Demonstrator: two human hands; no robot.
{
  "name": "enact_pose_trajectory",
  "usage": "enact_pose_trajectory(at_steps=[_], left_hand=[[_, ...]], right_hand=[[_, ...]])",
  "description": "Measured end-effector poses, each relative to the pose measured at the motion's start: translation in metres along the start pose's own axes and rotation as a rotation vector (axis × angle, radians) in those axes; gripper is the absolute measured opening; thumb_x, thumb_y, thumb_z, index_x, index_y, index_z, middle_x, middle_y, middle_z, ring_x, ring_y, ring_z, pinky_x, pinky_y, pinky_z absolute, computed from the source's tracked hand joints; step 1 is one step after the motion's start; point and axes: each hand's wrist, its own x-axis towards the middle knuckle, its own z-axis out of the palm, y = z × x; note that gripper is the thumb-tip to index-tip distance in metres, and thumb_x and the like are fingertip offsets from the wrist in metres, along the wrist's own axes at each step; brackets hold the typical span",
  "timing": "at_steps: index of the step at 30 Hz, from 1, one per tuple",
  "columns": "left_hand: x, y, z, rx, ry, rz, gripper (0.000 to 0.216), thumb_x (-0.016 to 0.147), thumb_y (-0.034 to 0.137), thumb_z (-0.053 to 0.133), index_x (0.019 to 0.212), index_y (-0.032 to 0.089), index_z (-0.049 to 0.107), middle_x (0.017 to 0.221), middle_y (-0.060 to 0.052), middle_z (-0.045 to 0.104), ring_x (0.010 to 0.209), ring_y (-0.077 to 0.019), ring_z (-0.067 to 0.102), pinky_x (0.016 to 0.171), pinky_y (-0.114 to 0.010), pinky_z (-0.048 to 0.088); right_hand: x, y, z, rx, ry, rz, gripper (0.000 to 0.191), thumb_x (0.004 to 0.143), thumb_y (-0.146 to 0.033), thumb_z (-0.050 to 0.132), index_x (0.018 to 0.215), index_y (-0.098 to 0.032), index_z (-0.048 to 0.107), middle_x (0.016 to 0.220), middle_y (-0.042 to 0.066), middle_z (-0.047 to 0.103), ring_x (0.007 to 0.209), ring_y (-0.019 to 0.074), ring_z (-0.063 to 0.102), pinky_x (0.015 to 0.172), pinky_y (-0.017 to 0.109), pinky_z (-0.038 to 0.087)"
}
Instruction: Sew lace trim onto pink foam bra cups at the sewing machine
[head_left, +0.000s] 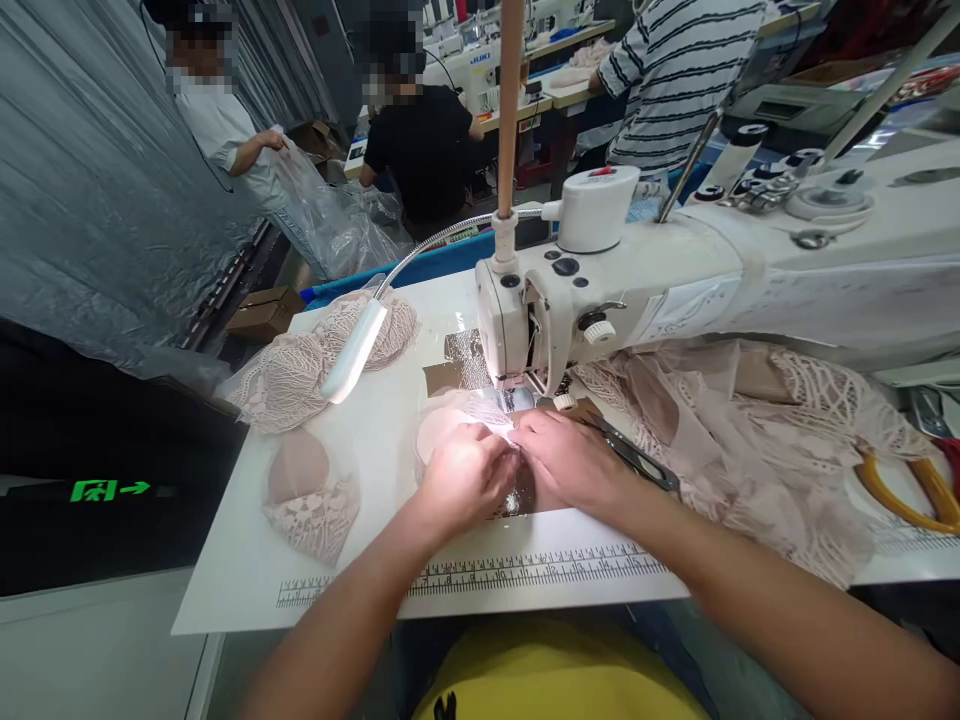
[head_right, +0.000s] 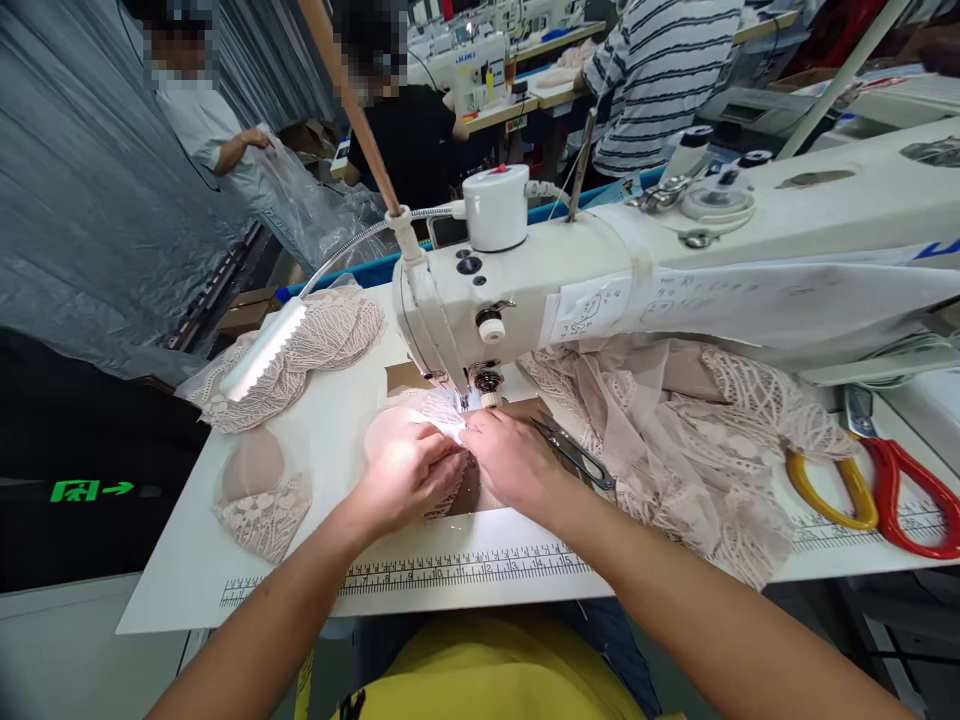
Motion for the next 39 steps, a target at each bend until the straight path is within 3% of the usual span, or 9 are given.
enact_pose_trajectory(at_steps=[2,5,12,20,25,34,39], left_hand=[[0.002,-0.013,-0.004,-0.129,0.002,0.111,0.027,0.094,0.025,0.041,0.098,0.014,0.065,0.103,-0.01,0.065,0.091,-0.0179,0.062,0.078,-0.03,0.052],[0.008,-0.027,0.002,-0.101,0.049,0.222,0.03,0.095,0.023,0.041,0.11,0.015,0.064,0.119,-0.01,0.063,0.1,-0.0206,0.061,0.086,-0.034,0.052],[0.019,-0.042,0.031,-0.01,0.238,0.272,0.031,0.095,0.024,0.041,0.109,0.014,0.067,0.12,-0.011,0.064,0.09,-0.0224,0.061,0.077,-0.038,0.053],[0.033,-0.047,0.026,-0.053,0.185,0.269,0.028,0.095,0.022,0.042,0.112,0.017,0.064,0.122,-0.012,0.063,0.09,-0.0203,0.06,0.08,-0.038,0.051],[0.037,-0.048,0.023,-0.049,0.165,0.291,0.028,0.095,0.021,0.041,0.108,0.014,0.064,0.111,-0.013,0.067,0.085,-0.0192,0.06,0.079,-0.036,0.05],[0.038,-0.051,0.024,-0.045,0.208,0.311,0.029,0.094,0.022,0.043,0.11,0.014,0.065,0.119,-0.012,0.065,0.088,-0.0209,0.058,0.081,-0.038,0.05],[0.04,-0.053,0.025,-0.023,0.199,0.268,0.031,0.094,0.022,0.041,0.114,0.013,0.064,0.12,-0.012,0.064,0.097,-0.023,0.058,0.085,-0.039,0.047]], right_hand=[[-0.003,-0.001,0.002,-0.088,0.015,-0.027,0.023,0.086,-0.011,0.044,0.09,-0.016,0.066,0.086,0.007,0.06,0.078,0.0181,0.049,0.063,0.029,0.032],[-0.006,-0.004,0.0,-0.139,0.041,-0.002,0.026,0.084,-0.006,0.045,0.094,-0.017,0.066,0.088,0.007,0.059,0.078,0.0176,0.048,0.063,0.029,0.031],[-0.001,-0.006,-0.005,-0.182,0.046,0.064,0.035,0.084,-0.005,0.042,0.106,-0.019,0.066,0.09,0.007,0.062,0.071,0.0168,0.049,0.059,0.031,0.03],[0.003,-0.002,-0.006,-0.172,0.044,0.109,0.037,0.085,-0.007,0.041,0.111,-0.017,0.065,0.089,0.007,0.063,0.06,0.0133,0.043,0.053,0.03,0.024],[0.006,-0.005,-0.008,-0.188,-0.008,0.184,0.037,0.084,-0.008,0.042,0.111,-0.018,0.066,0.083,0.008,0.061,0.058,0.014,0.042,0.053,0.03,0.023],[0.001,-0.001,0.0,-0.208,0.124,0.072,0.036,0.085,-0.007,0.039,0.106,-0.017,0.067,0.083,0.006,0.061,0.059,0.0136,0.042,0.052,0.031,0.024],[0.0,0.0,0.001,-0.177,0.132,0.069,0.037,0.081,-0.004,0.042,0.106,-0.019,0.067,0.086,0.005,0.062,0.059,0.0132,0.042,0.054,0.03,0.026]])
